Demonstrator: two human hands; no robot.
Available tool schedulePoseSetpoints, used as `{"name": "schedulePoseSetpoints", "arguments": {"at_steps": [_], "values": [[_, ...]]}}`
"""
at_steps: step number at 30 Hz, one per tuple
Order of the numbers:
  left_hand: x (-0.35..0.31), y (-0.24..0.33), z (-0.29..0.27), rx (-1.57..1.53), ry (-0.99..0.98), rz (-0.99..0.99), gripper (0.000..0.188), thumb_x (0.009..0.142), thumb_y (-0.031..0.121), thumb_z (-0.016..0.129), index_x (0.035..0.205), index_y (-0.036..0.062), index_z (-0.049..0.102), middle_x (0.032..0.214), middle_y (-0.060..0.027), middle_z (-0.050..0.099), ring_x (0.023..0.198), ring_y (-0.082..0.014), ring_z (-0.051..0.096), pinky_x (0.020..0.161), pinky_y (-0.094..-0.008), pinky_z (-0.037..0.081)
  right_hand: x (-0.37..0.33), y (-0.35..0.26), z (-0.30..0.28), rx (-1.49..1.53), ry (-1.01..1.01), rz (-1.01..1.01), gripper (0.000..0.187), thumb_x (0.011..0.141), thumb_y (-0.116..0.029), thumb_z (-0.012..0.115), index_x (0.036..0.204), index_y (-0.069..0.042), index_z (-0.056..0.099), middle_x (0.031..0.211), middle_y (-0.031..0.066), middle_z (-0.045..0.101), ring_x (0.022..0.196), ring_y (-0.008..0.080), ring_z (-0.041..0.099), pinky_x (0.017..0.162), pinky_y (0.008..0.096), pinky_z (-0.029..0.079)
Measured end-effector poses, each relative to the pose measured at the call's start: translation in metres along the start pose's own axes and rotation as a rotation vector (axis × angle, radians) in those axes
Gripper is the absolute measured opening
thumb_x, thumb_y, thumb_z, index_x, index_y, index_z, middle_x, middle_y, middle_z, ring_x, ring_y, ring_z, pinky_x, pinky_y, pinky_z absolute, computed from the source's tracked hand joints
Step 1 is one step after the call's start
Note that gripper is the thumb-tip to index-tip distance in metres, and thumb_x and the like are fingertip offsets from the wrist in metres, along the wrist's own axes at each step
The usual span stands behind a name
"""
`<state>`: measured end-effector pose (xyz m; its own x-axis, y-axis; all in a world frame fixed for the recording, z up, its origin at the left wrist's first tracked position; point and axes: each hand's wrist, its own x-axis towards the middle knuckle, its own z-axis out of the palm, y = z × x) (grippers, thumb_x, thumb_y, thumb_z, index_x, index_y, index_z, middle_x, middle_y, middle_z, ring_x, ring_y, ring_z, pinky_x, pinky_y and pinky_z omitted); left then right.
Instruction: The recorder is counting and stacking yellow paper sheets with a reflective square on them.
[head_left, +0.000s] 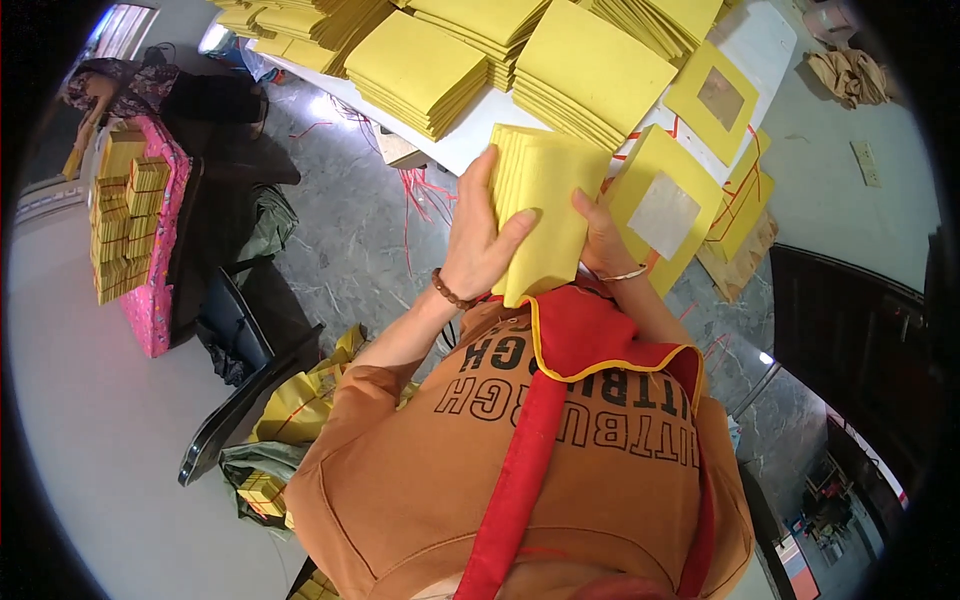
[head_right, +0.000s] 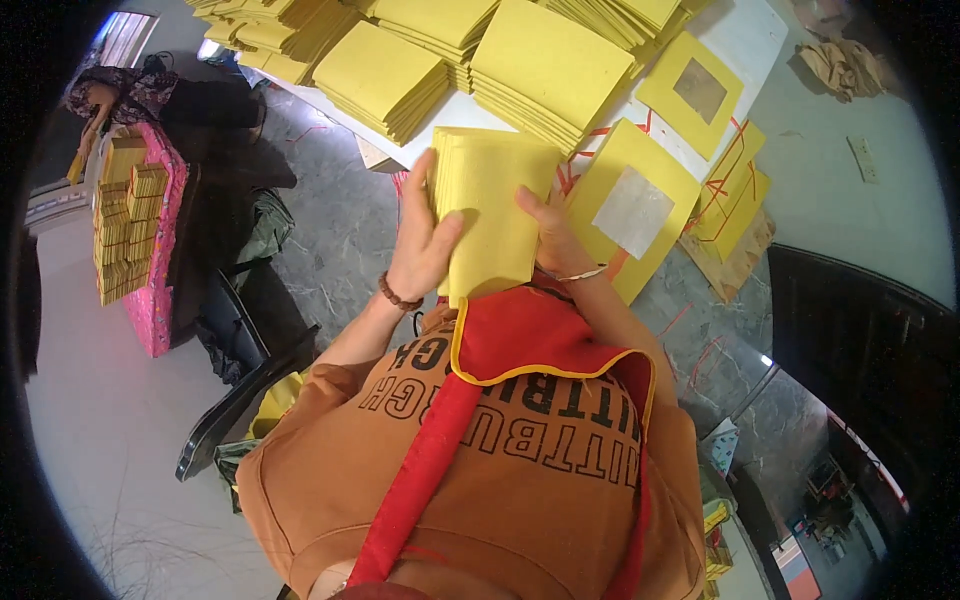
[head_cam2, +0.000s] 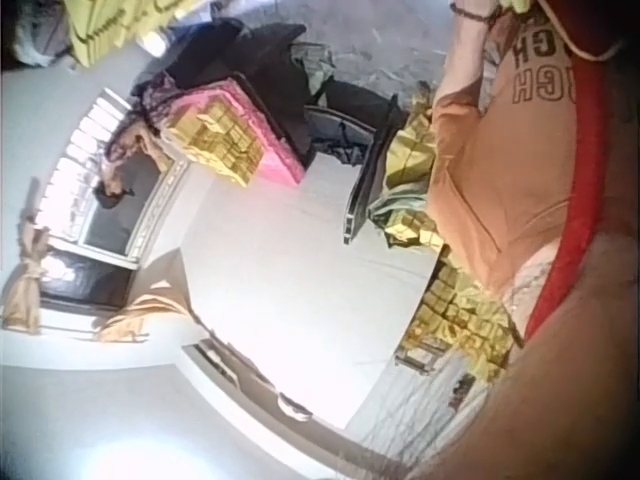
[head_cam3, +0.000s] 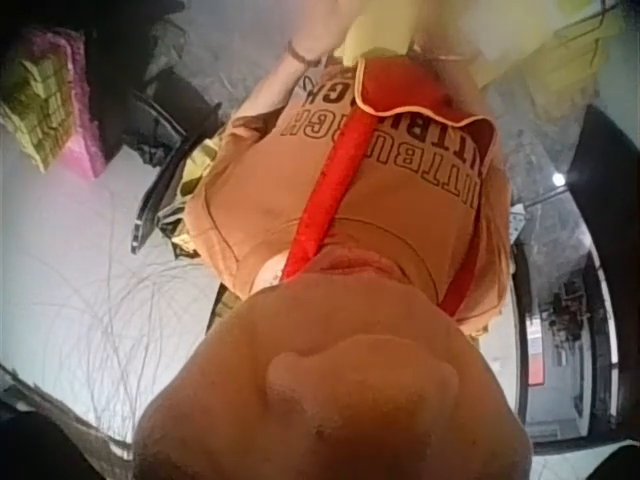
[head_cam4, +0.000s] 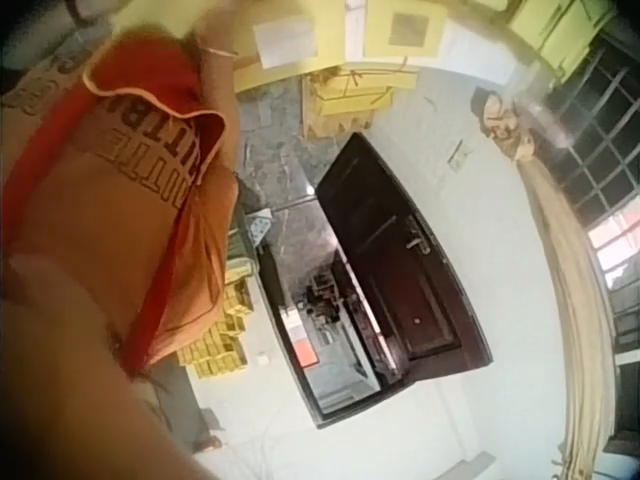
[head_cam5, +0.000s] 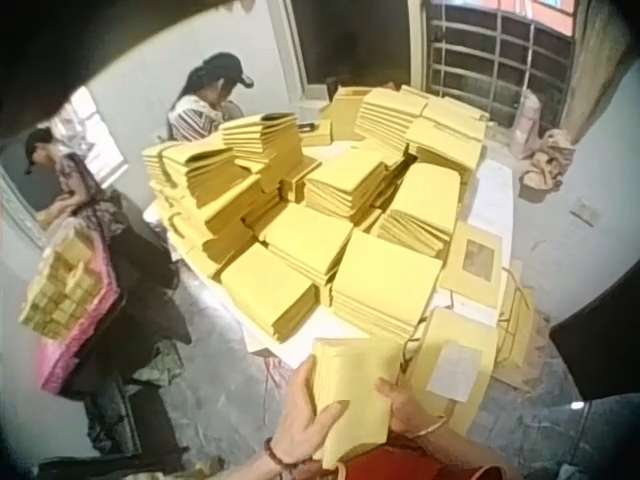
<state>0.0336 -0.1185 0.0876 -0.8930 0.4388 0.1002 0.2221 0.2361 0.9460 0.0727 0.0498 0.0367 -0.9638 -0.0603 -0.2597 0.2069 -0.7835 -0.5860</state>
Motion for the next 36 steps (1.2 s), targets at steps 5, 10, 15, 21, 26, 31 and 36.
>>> {"name": "schedulePoseSetpoints", "arguments": {"at_steps": [5, 10, 15, 21, 26, 31, 36], "values": [[0.026, 0.009, -0.024, 0.146, 0.020, 0.168, 0.088, 0.073, 0.037, 0.071, 0.137, -0.0001, 0.023, 0.137, -0.0272, 0.024, 0.122, -0.0389, 0.038, 0.101, -0.0432, 0.033, -0.002, 0.001, 0.003, -0.037, -0.093, 0.050, 0.051, 0.088, -0.021, 0.057, 0.133, -0.007, 0.035, 0.127, 0.0075, 0.047, 0.115, 0.0193, 0.048, 0.094, 0.0352, 0.043], [0.022, 0.003, -0.011, 0.048, 0.119, 0.095, 0.033, 0.079, 0.026, 0.067, 0.098, 0.0007, 0.055, 0.099, -0.0116, 0.054, 0.097, -0.0246, 0.051, 0.084, -0.0354, 0.041, -0.003, 0.002, 0.002, 0.032, -0.028, 0.263, 0.048, 0.090, -0.022, 0.054, 0.133, -0.006, 0.036, 0.125, 0.0072, 0.049, 0.112, 0.0182, 0.050, 0.094, 0.0338, 0.043], [0.020, -0.020, -0.009, -0.047, 0.195, -0.026, 0.028, 0.081, 0.021, 0.065, 0.097, 0.0002, 0.056, 0.096, -0.0107, 0.053, 0.090, -0.0215, 0.053, 0.079, -0.0313, 0.042, -0.004, 0.002, 0.006, -0.055, -0.055, 0.282, 0.048, 0.090, -0.020, 0.055, 0.132, -0.006, 0.037, 0.123, 0.0069, 0.050, 0.112, 0.0177, 0.051, 0.093, 0.0340, 0.043], [0.015, -0.012, -0.007, -0.385, 0.232, -0.192, 0.062, 0.082, 0.023, 0.065, 0.129, -0.0008, 0.031, 0.110, -0.0175, 0.051, 0.102, -0.0236, 0.053, 0.087, -0.0337, 0.044, 0.002, -0.003, 0.022, -0.150, -0.068, 0.076, 0.055, 0.083, -0.011, 0.062, 0.131, -0.003, 0.036, 0.120, 0.0087, 0.051, 0.110, 0.0177, 0.050, 0.092, 0.0322, 0.043], [-0.006, -0.033, 0.004, -0.658, 0.100, -0.460, 0.088, 0.079, 0.022, 0.069, 0.139, -0.0001, 0.010, 0.126, -0.0213, 0.042, 0.114, -0.0273, 0.049, 0.095, -0.0358, 0.042, 0.012, -0.002, 0.020, -0.328, 0.021, -0.061, 0.058, 0.080, -0.009, 0.067, 0.128, 0.000, 0.036, 0.118, 0.0104, 0.050, 0.107, 0.0171, 0.052, 0.089, 0.0313, 0.045], [0.000, -0.054, -0.004, -0.966, 0.032, -0.585, 0.058, 0.080, 0.013, 0.067, 0.127, -0.0029, 0.037, 0.113, -0.0151, 0.056, 0.102, -0.0242, 0.058, 0.087, -0.0359, 0.049, 0.019, -0.016, 0.023, -0.555, 0.060, -0.048, 0.064, 0.082, -0.022, 0.066, 0.130, 0.001, 0.030, 0.120, 0.0124, 0.048, 0.111, 0.0205, 0.049, 0.093, 0.0318, 0.042], [0.010, -0.064, 0.010, -1.248, 0.209, -0.647, 0.045, 0.085, 0.018, 0.062, 0.123, -0.0011, 0.046, 0.114, -0.0124, 0.058, 0.100, -0.0240, 0.060, 0.084, -0.0358, 0.051, 0.014, -0.020, -0.021, -0.040, 0.197, 0.146, 0.075, 0.087, -0.047, 0.052, 0.138, -0.001, 0.021, 0.133, 0.0162, 0.039, 0.120, 0.0266, 0.043, 0.100, 0.0406, 0.034]]}}
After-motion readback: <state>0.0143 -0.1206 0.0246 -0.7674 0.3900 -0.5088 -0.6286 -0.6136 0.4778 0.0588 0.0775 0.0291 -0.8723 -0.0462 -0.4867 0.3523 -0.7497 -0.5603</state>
